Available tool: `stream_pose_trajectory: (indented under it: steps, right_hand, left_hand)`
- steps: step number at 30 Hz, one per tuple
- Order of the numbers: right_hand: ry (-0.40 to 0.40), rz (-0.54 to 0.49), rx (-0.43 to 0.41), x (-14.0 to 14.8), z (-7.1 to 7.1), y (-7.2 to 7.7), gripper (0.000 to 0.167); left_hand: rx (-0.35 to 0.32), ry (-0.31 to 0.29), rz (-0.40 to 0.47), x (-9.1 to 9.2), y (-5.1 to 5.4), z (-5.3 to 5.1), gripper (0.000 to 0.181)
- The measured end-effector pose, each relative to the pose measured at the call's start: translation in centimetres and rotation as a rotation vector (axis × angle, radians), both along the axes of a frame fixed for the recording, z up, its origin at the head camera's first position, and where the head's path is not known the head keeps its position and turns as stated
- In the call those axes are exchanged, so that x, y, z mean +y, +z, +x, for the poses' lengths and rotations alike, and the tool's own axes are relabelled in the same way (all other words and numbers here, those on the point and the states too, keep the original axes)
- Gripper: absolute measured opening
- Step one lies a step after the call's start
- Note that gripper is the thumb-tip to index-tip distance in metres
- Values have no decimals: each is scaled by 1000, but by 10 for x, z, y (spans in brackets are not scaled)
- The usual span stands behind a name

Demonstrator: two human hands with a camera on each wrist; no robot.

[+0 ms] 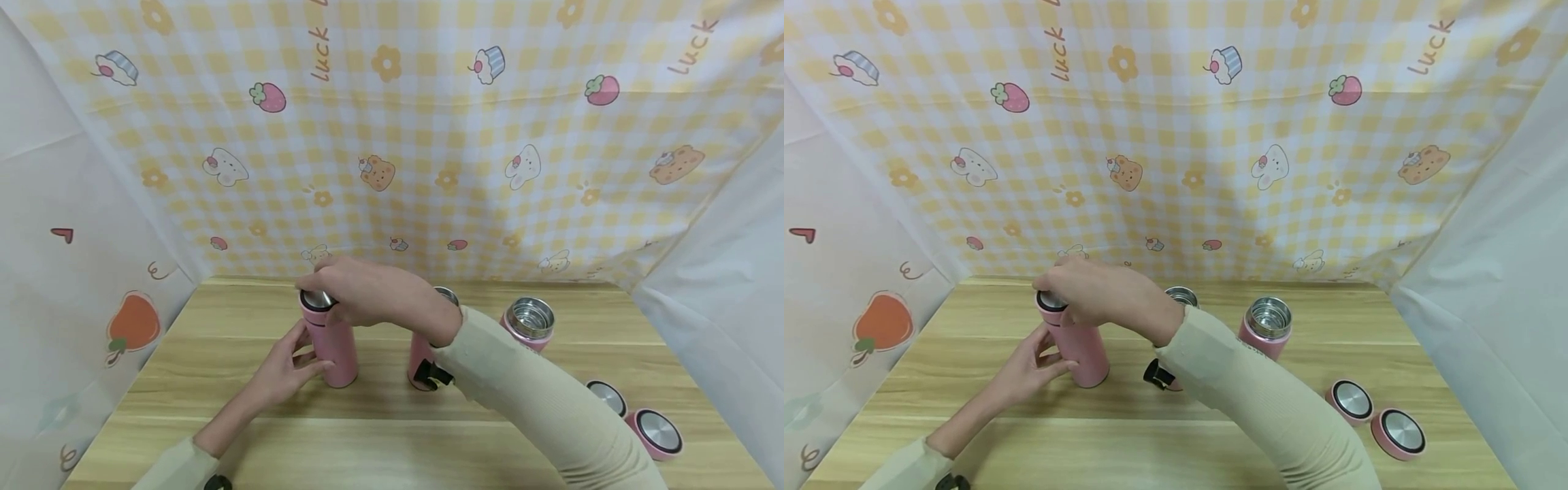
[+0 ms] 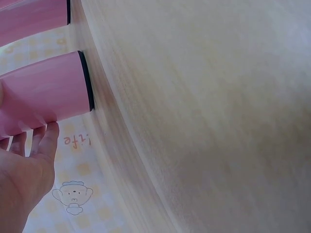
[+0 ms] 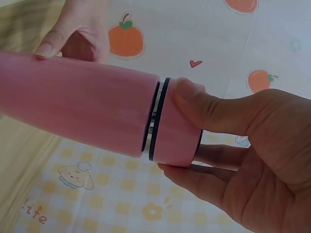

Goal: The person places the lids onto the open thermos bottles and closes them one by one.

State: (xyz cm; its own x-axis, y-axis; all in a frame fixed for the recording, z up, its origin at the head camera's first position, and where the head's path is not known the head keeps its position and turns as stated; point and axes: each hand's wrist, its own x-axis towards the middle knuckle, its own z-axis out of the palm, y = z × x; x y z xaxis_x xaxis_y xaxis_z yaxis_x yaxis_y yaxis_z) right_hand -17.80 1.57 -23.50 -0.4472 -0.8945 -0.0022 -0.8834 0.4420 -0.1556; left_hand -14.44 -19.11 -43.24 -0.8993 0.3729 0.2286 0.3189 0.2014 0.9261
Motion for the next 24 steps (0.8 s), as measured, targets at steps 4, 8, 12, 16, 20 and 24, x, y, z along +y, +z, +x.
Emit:
stream_pose_trajectory:
  steps: [4, 8, 12, 16, 20, 24]
  right_hand:
    - [6, 13, -5, 0, -1, 2, 38]
    - [-1, 23, 1, -1, -1, 2, 36]
    - [-27, 39, 10, -2, 1, 1, 36]
    - [-48, 45, 14, -4, 2, 1, 33]
    - [-55, 43, 24, -4, 3, 2, 29]
    - [-65, 28, 17, -5, 5, 2, 21]
  left_hand:
    - [0, 3, -6, 0, 0, 0, 69]
    - [2, 7, -6, 0, 0, 0, 69]
    - [12, 8, -5, 0, -1, 0, 70]
    - [14, 13, -5, -1, -2, 0, 70]
    - [15, 13, -6, -1, -2, 0, 68]
    - [16, 12, -9, 0, -1, 0, 67]
